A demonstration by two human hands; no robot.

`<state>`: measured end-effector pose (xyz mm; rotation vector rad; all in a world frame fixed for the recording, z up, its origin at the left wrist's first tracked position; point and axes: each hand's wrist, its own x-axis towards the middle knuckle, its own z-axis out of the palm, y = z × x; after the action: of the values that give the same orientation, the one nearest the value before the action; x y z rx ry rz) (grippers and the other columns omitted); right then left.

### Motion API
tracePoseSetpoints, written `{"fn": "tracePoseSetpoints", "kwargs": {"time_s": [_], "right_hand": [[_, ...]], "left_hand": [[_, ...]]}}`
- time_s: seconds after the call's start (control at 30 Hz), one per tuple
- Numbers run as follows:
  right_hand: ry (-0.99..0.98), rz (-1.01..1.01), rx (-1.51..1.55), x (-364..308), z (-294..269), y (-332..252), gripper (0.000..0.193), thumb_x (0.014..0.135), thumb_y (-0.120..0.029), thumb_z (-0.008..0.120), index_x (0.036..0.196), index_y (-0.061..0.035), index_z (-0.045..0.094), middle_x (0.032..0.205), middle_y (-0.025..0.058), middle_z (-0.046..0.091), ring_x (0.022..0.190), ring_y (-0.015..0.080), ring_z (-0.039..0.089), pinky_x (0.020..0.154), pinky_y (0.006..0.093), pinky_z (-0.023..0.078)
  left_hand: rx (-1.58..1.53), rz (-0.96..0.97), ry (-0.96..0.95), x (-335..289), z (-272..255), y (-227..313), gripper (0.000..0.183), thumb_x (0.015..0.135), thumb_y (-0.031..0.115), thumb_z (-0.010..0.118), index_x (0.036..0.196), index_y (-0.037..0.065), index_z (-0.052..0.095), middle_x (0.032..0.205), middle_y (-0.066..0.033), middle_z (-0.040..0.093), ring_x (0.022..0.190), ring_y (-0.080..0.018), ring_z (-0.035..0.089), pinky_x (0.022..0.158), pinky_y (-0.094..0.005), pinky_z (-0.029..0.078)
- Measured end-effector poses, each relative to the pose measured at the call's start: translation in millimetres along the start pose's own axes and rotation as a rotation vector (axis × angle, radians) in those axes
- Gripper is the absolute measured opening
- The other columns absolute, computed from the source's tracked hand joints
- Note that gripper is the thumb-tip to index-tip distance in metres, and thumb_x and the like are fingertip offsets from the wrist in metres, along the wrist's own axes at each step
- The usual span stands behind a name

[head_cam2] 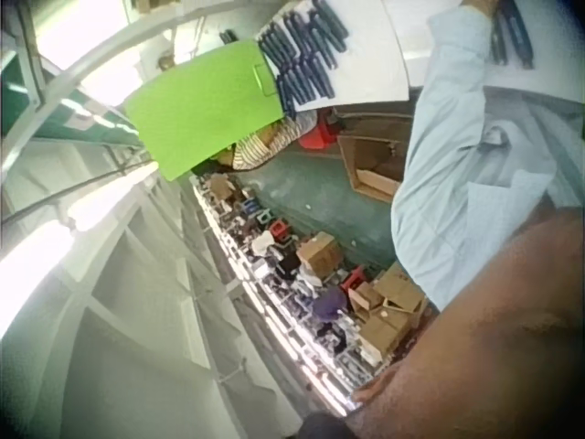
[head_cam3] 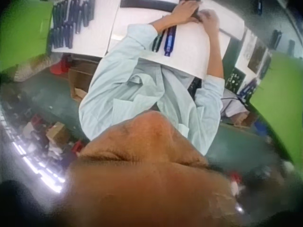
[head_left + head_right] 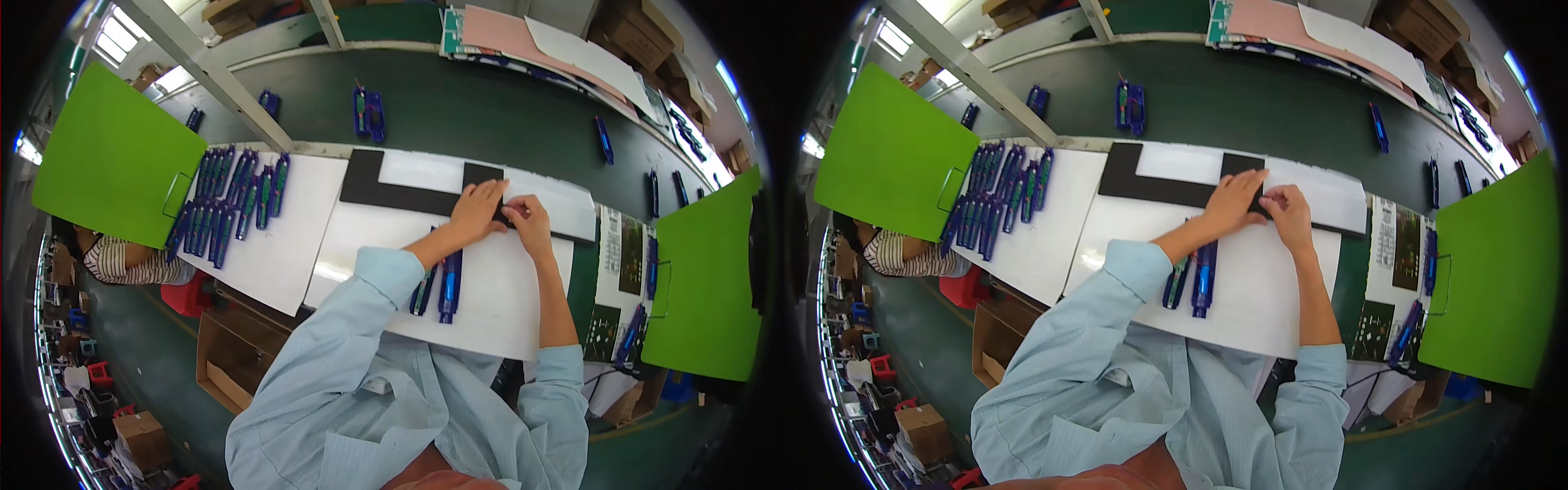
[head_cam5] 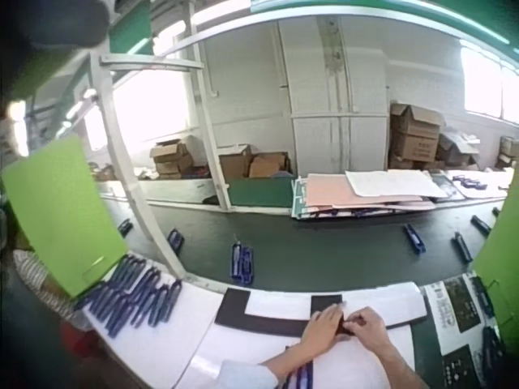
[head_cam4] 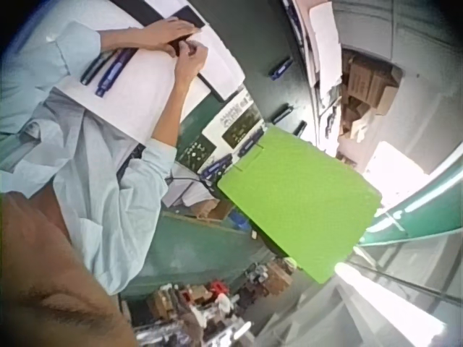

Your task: The person assembles small blue electronic devices at a workstation. They repeatedly pick up a blue casing and a green circuit board, insert the board into the casing, and place the finished unit on the table. The process is repeated for multiple units throughout the clip.

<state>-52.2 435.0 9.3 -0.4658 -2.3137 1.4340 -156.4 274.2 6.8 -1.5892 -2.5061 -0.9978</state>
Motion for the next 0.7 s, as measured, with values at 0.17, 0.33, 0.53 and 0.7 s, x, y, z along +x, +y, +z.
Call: {"fn": "tracePoseSetpoints", "kwargs": {"time_s": [0.17, 0.33, 0.53, 0.7], "right_hand": [[-0.009, 0.192, 0.208, -61, -13, -46, 0.018, 0.096, -0.016, 0.079, 0.108, -0.0036, 0.073, 0.097, 0.0027, 0.070, 0.090, 0.0105, 0.062, 0.083, 0.0299, 0.052], [-0.235, 0.357, 0.359, -129, 22, -59, 0.016, 0.097, -0.015, 0.078, 0.108, -0.0037, 0.074, 0.099, 0.0027, 0.070, 0.092, 0.0103, 0.063, 0.086, 0.0281, 0.052], [-0.316, 0.272, 0.287, -140, 50, -76, 0.012, 0.098, -0.012, 0.077, 0.105, -0.0038, 0.073, 0.104, 0.0035, 0.059, 0.092, 0.0130, 0.060, 0.085, 0.0285, 0.051], [-0.350, 0.279, 0.183, -140, 53, -79, 0.012, 0.097, -0.011, 0.077, 0.106, -0.0035, 0.073, 0.105, 0.0043, 0.059, 0.095, 0.0144, 0.059, 0.086, 0.0292, 0.051]], "left_hand": [[-0.076, 0.019, 0.163, -24, -46, 20, 0.065, 0.089, 0.025, 0.082, 0.145, 0.006, 0.057, 0.143, -0.0149, 0.062, 0.138, -0.0351, 0.054, 0.114, -0.0476, 0.036], [0.013, 0.002, 0.179, -161, -94, 75, 0.031, 0.089, 0.017, 0.080, 0.120, 0.017, 0.075, 0.121, -0.0008, 0.071, 0.116, -0.0232, 0.059, 0.104, -0.0443, 0.035], [0.127, 0.005, 0.021, -235, -74, 94, 0.034, 0.088, 0.020, 0.081, 0.121, 0.018, 0.077, 0.125, 0.0048, 0.070, 0.116, -0.0164, 0.058, 0.109, -0.0441, 0.032], [0.137, 0.006, 0.014, -240, -70, 90, 0.033, 0.088, 0.019, 0.080, 0.121, 0.017, 0.078, 0.126, 0.0058, 0.071, 0.117, -0.0155, 0.057, 0.111, -0.0434, 0.031]]}}
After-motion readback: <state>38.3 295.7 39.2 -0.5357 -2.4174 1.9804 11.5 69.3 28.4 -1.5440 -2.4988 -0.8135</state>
